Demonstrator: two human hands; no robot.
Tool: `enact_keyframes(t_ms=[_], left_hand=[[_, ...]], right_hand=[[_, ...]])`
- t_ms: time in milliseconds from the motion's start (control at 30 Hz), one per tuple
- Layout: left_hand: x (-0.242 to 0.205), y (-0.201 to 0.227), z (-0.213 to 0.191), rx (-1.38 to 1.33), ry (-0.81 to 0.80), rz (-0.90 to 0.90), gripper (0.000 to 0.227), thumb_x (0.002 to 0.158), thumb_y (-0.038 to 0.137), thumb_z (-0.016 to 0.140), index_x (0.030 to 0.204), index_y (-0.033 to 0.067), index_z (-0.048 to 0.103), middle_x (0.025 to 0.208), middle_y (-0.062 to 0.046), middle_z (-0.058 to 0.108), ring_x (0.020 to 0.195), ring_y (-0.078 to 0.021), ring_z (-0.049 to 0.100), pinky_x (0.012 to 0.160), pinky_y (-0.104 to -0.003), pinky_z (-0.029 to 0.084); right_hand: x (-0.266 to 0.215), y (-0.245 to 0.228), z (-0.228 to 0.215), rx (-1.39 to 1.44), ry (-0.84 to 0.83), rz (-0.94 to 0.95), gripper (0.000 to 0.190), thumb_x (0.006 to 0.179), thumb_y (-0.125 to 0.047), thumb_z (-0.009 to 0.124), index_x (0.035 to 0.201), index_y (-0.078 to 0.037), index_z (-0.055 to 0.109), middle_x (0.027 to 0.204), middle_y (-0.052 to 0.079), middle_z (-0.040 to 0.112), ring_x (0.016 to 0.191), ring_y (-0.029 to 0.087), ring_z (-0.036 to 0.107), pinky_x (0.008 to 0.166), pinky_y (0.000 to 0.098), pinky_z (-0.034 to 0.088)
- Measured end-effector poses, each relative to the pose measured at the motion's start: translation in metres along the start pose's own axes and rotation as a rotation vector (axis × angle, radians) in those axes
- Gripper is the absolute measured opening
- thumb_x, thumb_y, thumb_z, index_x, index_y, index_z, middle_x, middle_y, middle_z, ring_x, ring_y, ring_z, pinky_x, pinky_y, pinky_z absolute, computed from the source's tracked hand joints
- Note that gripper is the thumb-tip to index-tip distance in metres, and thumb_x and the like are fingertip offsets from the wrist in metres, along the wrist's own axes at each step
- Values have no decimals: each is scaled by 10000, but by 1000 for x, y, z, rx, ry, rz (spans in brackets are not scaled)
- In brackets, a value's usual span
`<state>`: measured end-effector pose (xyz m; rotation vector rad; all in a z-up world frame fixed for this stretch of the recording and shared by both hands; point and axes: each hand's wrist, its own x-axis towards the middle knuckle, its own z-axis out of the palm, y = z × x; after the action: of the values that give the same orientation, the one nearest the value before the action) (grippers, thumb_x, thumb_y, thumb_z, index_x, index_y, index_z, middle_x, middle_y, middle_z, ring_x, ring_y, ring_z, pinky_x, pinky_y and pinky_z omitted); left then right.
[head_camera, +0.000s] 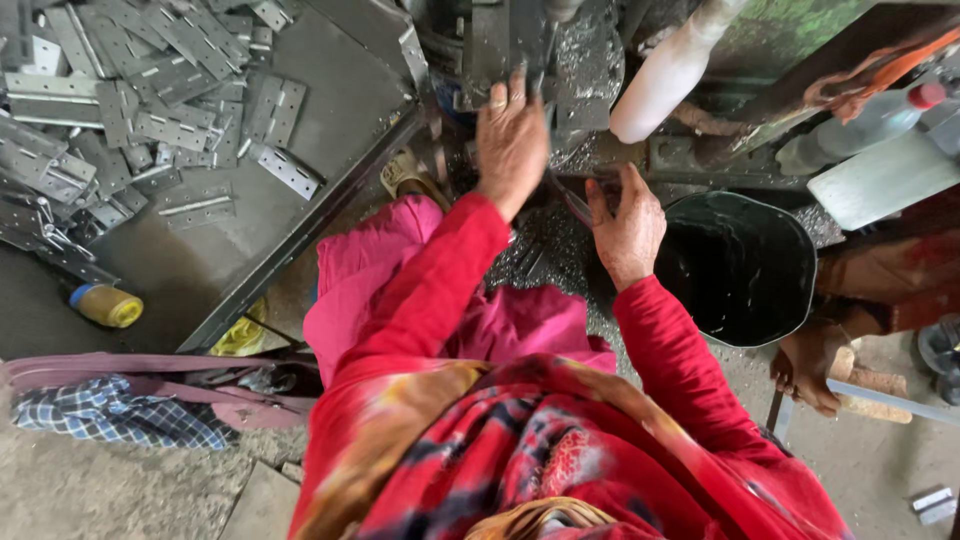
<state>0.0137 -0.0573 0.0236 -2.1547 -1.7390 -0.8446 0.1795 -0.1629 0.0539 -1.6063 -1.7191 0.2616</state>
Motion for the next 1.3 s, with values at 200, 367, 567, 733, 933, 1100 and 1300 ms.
enact_keyframes(t_ms=[200, 367, 567, 733, 933, 1100, 1300], left_hand=[[-28, -23, -3, 200, -142, 212, 279, 833, 125, 661, 1074, 16, 751, 1339, -129, 625, 1192, -278, 525, 901, -406, 406], [15, -7, 46, 263, -141, 95, 289, 908, 254, 650, 961, -11, 750, 1259, -166, 660, 1220, -284, 502, 936, -427, 385], [-8, -18, 55, 178, -30, 80, 302, 889, 185, 655, 1085, -35, 722, 1265, -174, 677, 1281, -293, 494, 999, -440, 376], [-12, -23, 43, 12, -110, 59, 313, 911, 196, 650, 1142, -8, 700, 1288, -175, 671, 1294, -353, 500, 1015, -506, 356], [-2, -30, 59, 96, -188, -5, 167, 968, 142, 623, 1083, 72, 721, 1349, -127, 655, 1400, -319, 474, 1121, -556, 317], [16, -34, 61, 97, 123, 67, 366, 885, 209, 627, 1161, 6, 754, 1302, -149, 683, 1290, -355, 496, 1035, -564, 322], [38, -34, 58, 256, -233, 63, 206, 937, 170, 620, 996, 63, 786, 1239, -128, 706, 1361, -316, 463, 1090, -533, 312]], right_hand=[[7, -8, 3, -128, -145, -2, 361, 1021, -396, 684, 1112, -51, 630, 989, 185, 742, 894, 425, 703, 731, 526, 533], [14, 28, 22, -320, -292, 22, 539, 974, -485, 685, 1242, -24, 602, 902, 273, 716, 805, 483, 684, 686, 568, 528], [-63, 87, 69, -199, -549, 209, 511, 969, -524, 623, 1064, -23, 651, 962, 287, 713, 877, 479, 691, 749, 560, 549], [-61, 96, 65, -217, -630, 285, 521, 978, -552, 626, 1051, -38, 658, 971, 283, 724, 926, 470, 694, 792, 558, 543], [-44, 97, 61, -328, -577, 138, 500, 982, -541, 604, 1127, -64, 642, 973, 273, 713, 903, 482, 683, 754, 574, 534], [-62, 91, 79, -216, -591, 231, 482, 976, -527, 608, 1051, -53, 649, 951, 265, 718, 916, 491, 675, 766, 598, 521], [-35, 94, 61, -289, -586, 149, 548, 981, -567, 638, 984, -19, 637, 908, 280, 705, 887, 501, 676, 735, 603, 527]])
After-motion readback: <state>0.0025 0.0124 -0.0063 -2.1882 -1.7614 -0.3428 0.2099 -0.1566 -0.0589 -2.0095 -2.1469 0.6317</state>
